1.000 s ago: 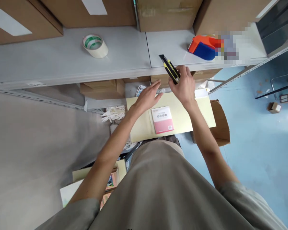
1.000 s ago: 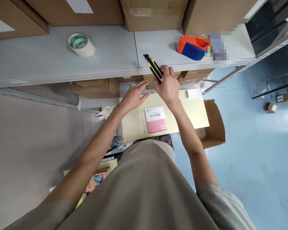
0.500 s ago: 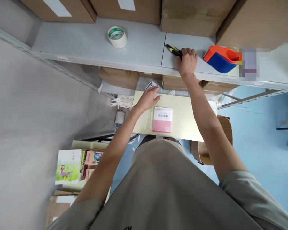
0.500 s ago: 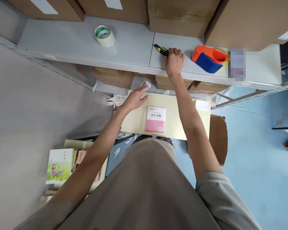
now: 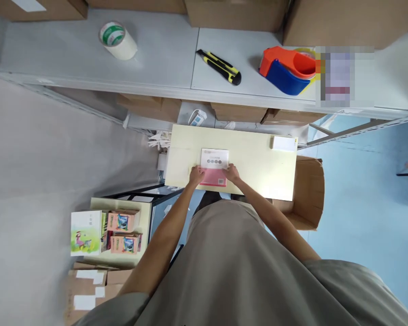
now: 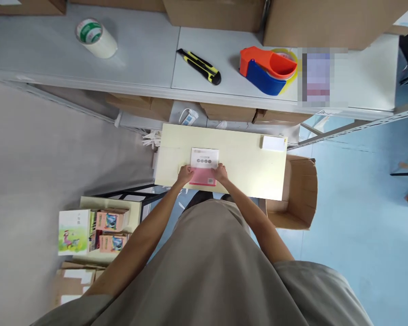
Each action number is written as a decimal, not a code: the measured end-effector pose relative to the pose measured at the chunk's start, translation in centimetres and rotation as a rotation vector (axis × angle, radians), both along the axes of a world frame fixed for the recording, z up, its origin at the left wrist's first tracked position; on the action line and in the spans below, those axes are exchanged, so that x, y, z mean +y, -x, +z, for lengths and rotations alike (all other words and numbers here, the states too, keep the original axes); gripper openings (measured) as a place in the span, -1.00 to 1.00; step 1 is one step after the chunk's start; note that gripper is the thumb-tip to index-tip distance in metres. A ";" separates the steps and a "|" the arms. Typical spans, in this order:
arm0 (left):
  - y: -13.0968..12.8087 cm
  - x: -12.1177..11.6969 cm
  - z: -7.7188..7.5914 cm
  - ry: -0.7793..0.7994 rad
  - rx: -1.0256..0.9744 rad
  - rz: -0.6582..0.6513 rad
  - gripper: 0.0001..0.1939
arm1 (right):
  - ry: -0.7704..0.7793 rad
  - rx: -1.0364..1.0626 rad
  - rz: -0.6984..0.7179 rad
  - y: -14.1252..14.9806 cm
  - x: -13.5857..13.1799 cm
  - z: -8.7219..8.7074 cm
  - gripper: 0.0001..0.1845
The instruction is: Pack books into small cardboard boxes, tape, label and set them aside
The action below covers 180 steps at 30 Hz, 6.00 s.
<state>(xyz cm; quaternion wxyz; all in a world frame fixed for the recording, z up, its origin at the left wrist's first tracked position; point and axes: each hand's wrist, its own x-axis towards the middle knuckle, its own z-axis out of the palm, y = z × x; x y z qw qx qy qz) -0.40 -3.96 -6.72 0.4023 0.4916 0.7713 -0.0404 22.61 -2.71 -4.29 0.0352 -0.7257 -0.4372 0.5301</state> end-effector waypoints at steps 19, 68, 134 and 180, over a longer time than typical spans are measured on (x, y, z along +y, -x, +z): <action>-11.0 1.3 1.3 0.051 -0.451 0.400 -0.58 | -0.109 0.402 -0.201 -9.6 1.3 1.6 -0.95; -11.2 0.5 18.3 -0.482 -0.974 0.371 -0.27 | -0.248 1.071 -0.269 -18.2 1.9 11.2 -0.16; 22.8 3.1 1.0 -0.448 -0.569 0.501 -0.55 | -0.346 0.222 -0.058 16.8 7.4 1.3 -0.26; 30.7 -70.7 6.2 -0.444 0.192 1.771 -0.70 | -0.125 0.234 1.271 49.1 -43.1 -0.7 -0.52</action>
